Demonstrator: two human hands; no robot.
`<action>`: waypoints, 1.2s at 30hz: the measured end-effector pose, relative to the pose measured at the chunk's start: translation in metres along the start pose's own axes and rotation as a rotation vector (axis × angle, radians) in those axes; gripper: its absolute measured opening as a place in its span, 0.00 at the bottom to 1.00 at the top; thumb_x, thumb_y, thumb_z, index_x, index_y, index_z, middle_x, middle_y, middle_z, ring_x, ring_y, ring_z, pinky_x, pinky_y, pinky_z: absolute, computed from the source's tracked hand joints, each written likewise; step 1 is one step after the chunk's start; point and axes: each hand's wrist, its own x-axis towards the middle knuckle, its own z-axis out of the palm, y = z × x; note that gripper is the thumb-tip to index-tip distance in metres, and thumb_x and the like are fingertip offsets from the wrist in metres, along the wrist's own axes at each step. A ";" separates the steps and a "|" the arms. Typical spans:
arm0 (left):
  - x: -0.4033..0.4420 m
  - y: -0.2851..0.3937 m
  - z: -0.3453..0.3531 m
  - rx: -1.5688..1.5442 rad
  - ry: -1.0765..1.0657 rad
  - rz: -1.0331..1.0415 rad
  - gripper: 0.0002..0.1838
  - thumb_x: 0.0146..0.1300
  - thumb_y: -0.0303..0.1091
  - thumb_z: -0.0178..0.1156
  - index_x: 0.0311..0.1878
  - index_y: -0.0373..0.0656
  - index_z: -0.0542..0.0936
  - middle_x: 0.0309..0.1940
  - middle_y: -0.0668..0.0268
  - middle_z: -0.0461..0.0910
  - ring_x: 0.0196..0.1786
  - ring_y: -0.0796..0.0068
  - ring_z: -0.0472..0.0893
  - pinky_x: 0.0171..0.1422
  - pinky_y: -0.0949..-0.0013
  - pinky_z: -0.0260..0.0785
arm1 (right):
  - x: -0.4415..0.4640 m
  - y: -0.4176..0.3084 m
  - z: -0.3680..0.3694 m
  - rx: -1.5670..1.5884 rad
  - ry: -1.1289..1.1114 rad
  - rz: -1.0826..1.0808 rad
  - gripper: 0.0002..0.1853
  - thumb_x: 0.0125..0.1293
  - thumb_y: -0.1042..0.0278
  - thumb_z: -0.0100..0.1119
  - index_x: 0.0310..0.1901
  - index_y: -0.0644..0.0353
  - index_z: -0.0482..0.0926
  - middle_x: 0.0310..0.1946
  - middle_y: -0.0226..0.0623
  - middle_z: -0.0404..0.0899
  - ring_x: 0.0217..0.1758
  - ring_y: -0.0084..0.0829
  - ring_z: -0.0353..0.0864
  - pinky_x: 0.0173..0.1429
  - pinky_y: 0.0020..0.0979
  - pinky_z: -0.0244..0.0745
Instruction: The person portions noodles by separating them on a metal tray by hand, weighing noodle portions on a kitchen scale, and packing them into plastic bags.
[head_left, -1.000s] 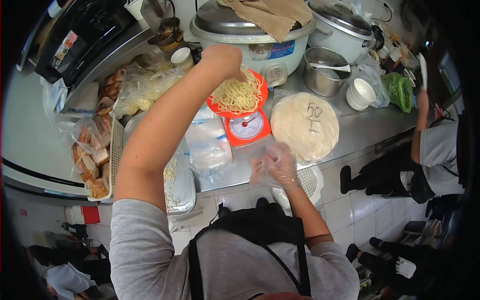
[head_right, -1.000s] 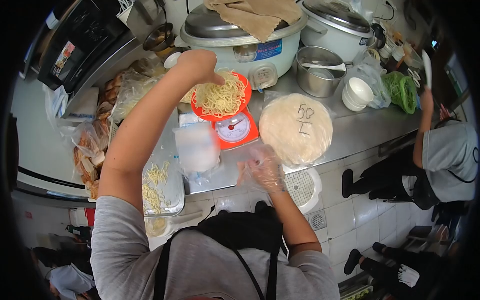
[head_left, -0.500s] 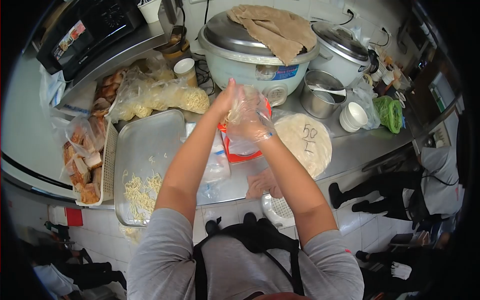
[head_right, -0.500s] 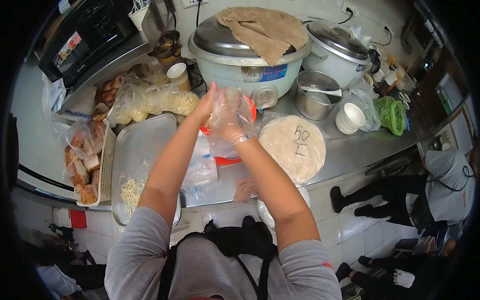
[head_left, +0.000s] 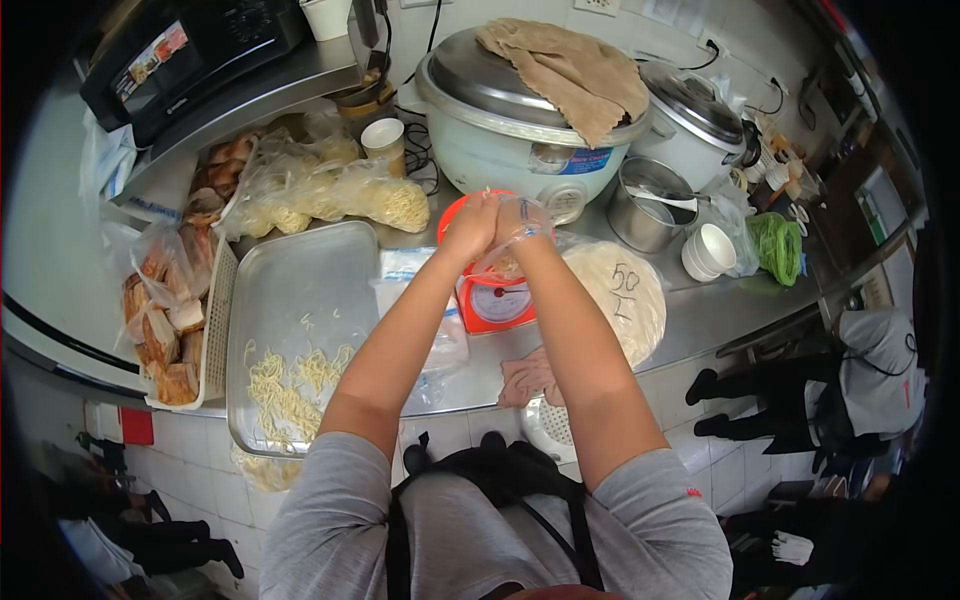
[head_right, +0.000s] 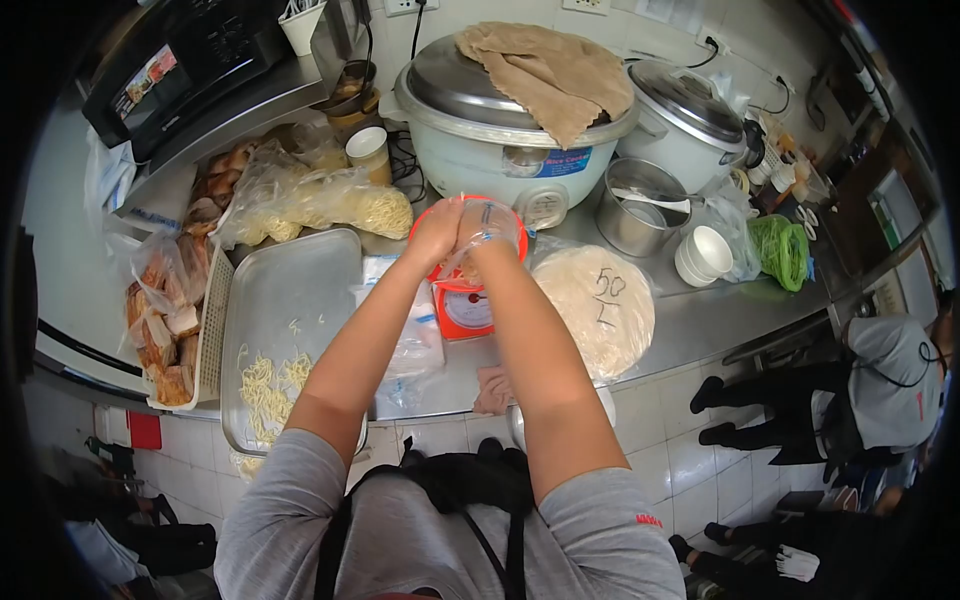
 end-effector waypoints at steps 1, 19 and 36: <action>0.000 0.005 -0.008 0.122 -0.074 0.078 0.27 0.62 0.49 0.38 0.45 0.32 0.72 0.43 0.44 0.70 0.49 0.49 0.68 0.56 0.62 0.57 | 0.005 0.003 0.004 -0.019 0.014 -0.017 0.26 0.36 0.58 0.66 0.42 0.57 0.76 0.38 0.46 0.77 0.45 0.41 0.75 0.48 0.35 0.71; 0.015 0.066 -0.049 0.379 -0.588 0.524 0.07 0.44 0.29 0.55 0.23 0.40 0.67 0.22 0.61 0.71 0.27 0.67 0.69 0.32 0.67 0.62 | -0.005 0.015 0.020 0.081 0.324 -0.206 0.16 0.48 0.66 0.57 0.41 0.58 0.77 0.43 0.43 0.75 0.45 0.37 0.75 0.48 0.34 0.70; 0.025 -0.018 -0.038 0.923 -0.360 0.119 0.15 0.57 0.44 0.47 0.35 0.46 0.78 0.34 0.56 0.77 0.38 0.56 0.76 0.44 0.61 0.68 | -0.016 0.016 0.032 -0.125 0.482 -0.436 0.08 0.43 0.74 0.56 0.30 0.59 0.77 0.33 0.42 0.75 0.38 0.39 0.76 0.39 0.33 0.73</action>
